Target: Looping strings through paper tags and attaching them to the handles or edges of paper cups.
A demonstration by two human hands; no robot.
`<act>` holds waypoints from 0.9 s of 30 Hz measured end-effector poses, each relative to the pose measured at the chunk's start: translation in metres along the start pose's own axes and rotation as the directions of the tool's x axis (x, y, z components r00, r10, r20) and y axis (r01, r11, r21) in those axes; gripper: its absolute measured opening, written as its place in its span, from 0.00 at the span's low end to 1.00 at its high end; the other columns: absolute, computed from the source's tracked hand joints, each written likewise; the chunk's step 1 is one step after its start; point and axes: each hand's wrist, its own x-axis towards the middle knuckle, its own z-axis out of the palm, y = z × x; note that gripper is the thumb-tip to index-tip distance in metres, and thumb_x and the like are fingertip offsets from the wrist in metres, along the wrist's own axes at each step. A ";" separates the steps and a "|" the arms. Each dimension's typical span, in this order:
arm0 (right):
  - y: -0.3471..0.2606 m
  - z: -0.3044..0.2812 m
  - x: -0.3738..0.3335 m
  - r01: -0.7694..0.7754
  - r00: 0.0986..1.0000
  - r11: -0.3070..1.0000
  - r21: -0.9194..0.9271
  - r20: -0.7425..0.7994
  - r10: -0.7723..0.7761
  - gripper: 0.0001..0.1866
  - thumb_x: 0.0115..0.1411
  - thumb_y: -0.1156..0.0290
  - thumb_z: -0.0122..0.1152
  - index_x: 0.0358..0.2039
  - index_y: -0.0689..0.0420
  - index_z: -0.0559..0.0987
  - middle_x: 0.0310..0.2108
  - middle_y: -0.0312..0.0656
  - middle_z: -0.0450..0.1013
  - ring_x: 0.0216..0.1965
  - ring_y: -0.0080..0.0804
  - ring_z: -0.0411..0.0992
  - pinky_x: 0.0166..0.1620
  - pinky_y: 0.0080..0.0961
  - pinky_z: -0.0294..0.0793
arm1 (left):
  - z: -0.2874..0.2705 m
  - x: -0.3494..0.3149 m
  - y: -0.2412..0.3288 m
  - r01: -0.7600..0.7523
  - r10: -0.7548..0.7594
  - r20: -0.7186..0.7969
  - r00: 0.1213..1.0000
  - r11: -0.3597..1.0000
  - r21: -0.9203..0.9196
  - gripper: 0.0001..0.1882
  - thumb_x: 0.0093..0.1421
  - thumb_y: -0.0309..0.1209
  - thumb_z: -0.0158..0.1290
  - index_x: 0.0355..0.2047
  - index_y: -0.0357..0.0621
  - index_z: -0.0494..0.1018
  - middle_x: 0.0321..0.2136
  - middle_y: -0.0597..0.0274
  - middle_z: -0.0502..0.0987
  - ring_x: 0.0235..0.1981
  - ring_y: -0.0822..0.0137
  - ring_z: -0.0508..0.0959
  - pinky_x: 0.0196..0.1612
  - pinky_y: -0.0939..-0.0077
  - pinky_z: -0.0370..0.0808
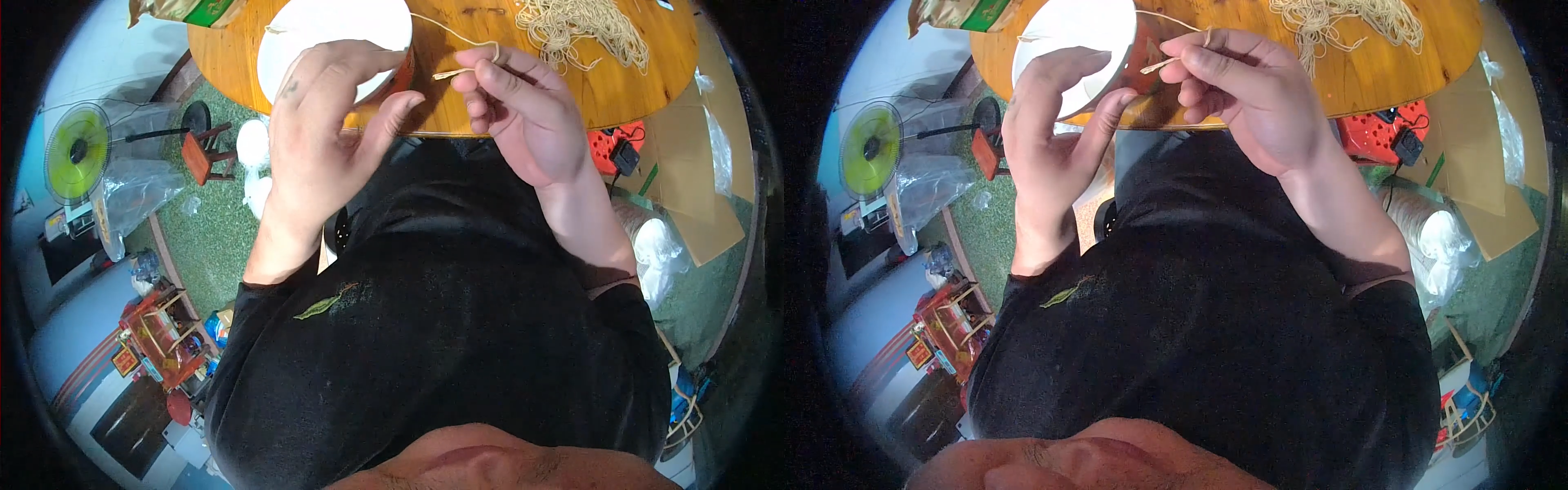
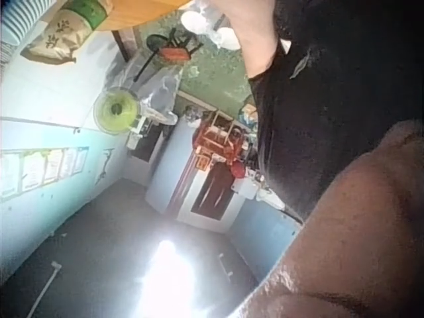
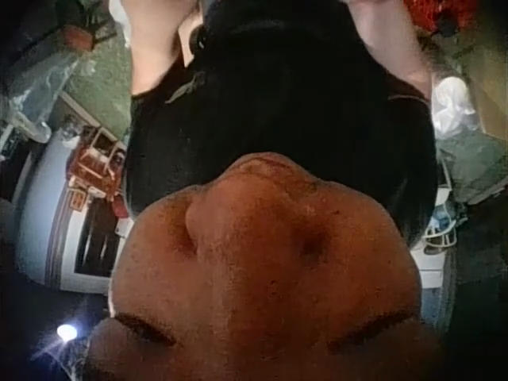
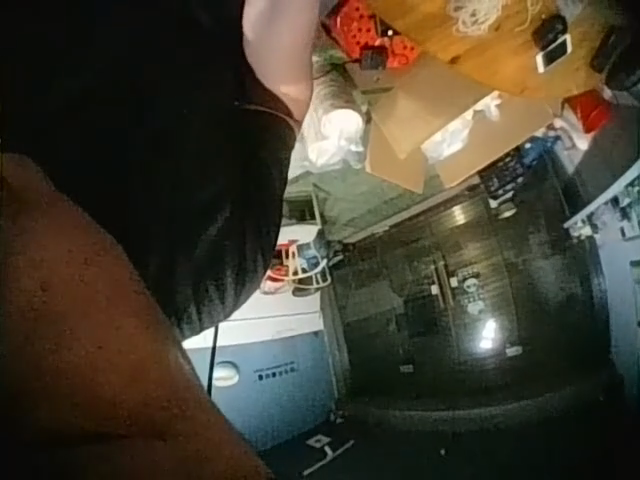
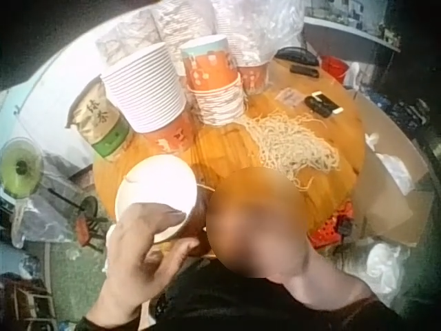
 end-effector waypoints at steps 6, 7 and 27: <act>0.011 0.005 -0.003 0.020 0.999 0.998 -0.051 0.039 -0.018 0.12 0.72 0.68 0.59 0.50 0.60 0.83 0.38 0.38 0.82 0.33 0.18 0.78 0.37 0.18 0.80 | 0.015 0.001 0.008 -0.021 0.022 0.030 0.999 0.999 -0.025 0.16 0.52 0.30 0.70 0.41 0.43 0.81 0.36 0.59 0.83 0.38 0.56 0.82 0.43 0.64 0.77; 0.011 0.006 -0.004 0.029 0.999 0.998 -0.056 0.031 -0.028 0.12 0.72 0.69 0.58 0.49 0.60 0.83 0.38 0.38 0.82 0.33 0.18 0.77 0.37 0.19 0.81 | 0.016 0.001 0.009 -0.013 0.014 0.040 0.999 1.000 -0.025 0.14 0.53 0.30 0.69 0.39 0.43 0.82 0.35 0.60 0.83 0.37 0.57 0.82 0.43 0.64 0.77; 0.033 0.015 -0.004 0.556 0.743 0.290 -0.779 0.311 -0.593 0.14 0.54 0.77 0.75 0.42 0.59 0.85 0.33 0.41 0.83 0.30 0.28 0.82 0.32 0.21 0.79 | 0.013 -0.015 0.012 0.001 0.001 0.078 0.997 0.999 -0.036 0.10 0.51 0.22 0.67 0.34 0.43 0.80 0.33 0.61 0.82 0.36 0.57 0.81 0.41 0.66 0.75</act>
